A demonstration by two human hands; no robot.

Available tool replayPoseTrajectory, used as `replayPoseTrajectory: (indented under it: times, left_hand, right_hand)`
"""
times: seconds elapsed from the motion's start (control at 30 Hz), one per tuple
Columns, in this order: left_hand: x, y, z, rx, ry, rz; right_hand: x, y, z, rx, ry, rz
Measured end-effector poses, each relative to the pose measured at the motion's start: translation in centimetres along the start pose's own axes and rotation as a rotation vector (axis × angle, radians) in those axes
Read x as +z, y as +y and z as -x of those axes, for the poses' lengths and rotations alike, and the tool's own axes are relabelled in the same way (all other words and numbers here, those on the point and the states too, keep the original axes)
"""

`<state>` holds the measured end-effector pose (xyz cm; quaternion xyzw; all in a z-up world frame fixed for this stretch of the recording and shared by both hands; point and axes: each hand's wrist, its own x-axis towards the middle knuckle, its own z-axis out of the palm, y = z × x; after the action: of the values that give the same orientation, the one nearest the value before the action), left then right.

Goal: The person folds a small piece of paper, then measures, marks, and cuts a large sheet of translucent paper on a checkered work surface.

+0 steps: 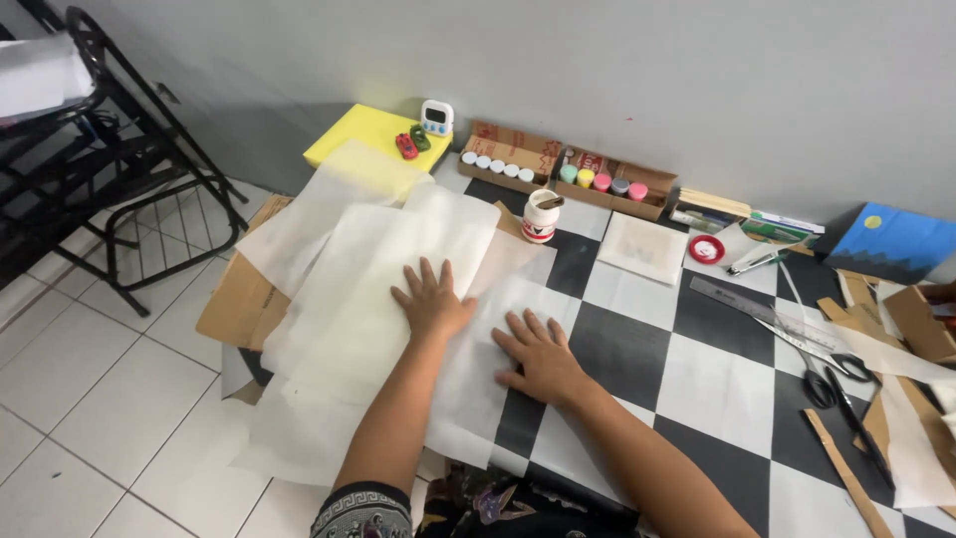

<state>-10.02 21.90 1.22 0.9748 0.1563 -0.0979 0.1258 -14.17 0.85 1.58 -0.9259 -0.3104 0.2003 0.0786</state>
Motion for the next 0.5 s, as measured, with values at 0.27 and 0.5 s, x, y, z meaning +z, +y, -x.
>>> replayPoseTrajectory:
  times: [0.27, 0.5]
  left_hand:
    - [-1.8, -4.7, -0.7, -0.083, 0.301, 0.115]
    - [3.0, -10.2, -5.2, -0.165, 0.391, 0.089]
  right_hand:
    - [0.5, 1.3, 0.0, 0.080, 0.064, 0.052]
    - [1.3, 1.9, -0.1, 0.104, 0.162, -0.005]
